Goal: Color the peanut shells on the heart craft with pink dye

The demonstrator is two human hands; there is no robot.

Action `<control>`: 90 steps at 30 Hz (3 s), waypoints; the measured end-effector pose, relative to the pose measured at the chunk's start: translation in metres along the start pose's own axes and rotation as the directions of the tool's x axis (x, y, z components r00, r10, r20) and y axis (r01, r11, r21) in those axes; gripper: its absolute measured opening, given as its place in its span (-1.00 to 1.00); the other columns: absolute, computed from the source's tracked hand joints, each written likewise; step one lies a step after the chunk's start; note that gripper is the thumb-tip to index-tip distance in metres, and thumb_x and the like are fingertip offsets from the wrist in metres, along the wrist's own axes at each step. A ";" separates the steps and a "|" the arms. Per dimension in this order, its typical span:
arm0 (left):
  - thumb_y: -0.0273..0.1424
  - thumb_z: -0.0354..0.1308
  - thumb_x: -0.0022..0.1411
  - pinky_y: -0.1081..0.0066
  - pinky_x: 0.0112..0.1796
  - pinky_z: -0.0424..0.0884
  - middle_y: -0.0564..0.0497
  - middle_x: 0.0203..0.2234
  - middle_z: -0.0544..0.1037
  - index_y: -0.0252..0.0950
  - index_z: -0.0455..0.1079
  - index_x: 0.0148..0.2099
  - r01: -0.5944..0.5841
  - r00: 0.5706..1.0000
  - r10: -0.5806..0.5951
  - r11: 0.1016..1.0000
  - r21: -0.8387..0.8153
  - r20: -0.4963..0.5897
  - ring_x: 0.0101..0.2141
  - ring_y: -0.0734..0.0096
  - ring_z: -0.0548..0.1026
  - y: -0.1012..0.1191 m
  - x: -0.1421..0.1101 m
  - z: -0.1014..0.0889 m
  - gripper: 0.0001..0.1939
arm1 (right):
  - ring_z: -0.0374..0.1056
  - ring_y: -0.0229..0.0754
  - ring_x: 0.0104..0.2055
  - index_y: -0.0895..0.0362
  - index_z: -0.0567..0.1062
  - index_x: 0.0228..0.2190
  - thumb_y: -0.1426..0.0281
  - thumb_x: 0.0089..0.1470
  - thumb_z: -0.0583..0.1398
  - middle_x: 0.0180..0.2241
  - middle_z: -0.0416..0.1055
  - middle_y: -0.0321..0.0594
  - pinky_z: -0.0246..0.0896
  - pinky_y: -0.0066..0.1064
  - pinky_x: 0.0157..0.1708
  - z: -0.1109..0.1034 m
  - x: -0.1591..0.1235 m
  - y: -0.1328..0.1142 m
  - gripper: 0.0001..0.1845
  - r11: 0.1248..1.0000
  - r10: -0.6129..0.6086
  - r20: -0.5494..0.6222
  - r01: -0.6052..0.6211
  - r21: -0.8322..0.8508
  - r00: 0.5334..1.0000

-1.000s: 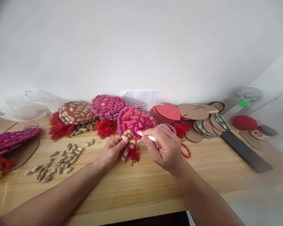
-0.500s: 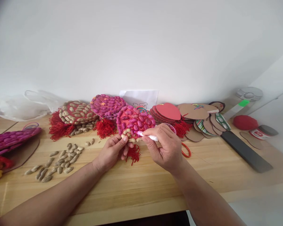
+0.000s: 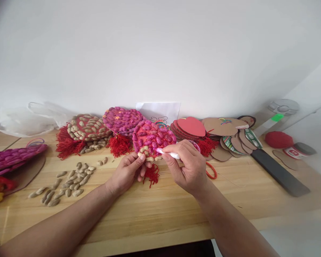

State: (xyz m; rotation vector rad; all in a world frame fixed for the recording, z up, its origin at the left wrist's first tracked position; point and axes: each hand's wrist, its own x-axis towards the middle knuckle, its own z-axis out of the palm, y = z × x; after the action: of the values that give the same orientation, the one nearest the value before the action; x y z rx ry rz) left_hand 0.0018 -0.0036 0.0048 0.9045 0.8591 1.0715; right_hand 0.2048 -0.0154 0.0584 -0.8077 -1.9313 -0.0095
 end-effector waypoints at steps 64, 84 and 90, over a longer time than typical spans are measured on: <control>0.10 0.32 0.10 0.53 -0.70 0.20 0.11 -0.69 0.45 -0.28 0.34 -0.37 0.020 0.997 -0.029 0.991 0.129 0.069 -0.75 0.58 0.30 0.005 -0.005 0.002 -0.47 | 0.44 -0.16 -0.30 0.07 0.52 -0.22 0.49 0.22 0.24 -0.34 0.54 -0.24 0.33 -0.29 -0.29 0.002 0.003 -0.003 -0.89 0.996 0.050 0.007 -0.049 -0.072 0.999; 0.08 0.38 0.03 0.55 -0.72 0.27 0.06 -0.56 0.54 -0.28 0.33 -0.36 0.019 1.000 -0.021 0.998 0.067 0.020 -0.71 0.59 0.33 0.000 -0.002 0.001 -0.47 | 0.41 -0.17 -0.34 0.08 0.50 -0.26 0.50 0.20 0.21 -0.37 0.52 -0.26 0.31 -0.29 -0.28 -0.001 0.003 -0.003 -0.91 0.999 0.038 0.049 -0.038 -0.008 0.998; 0.09 0.38 0.03 0.55 -0.72 0.27 0.06 -0.56 0.54 -0.28 0.32 -0.38 0.020 1.000 -0.022 0.996 0.083 0.022 -0.71 0.60 0.32 -0.001 -0.002 0.000 -0.46 | 0.41 -0.14 -0.38 0.07 0.52 -0.30 0.40 0.23 0.21 -0.39 0.51 -0.21 0.29 -0.26 -0.35 -0.011 0.003 0.003 -0.93 0.985 0.111 -0.205 -0.135 -0.106 0.972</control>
State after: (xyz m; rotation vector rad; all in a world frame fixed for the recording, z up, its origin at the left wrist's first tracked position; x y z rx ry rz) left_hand 0.0019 -0.0062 0.0041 0.9730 0.8976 1.0122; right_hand 0.2149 -0.0152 0.0652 -0.9679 -1.7024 -0.1269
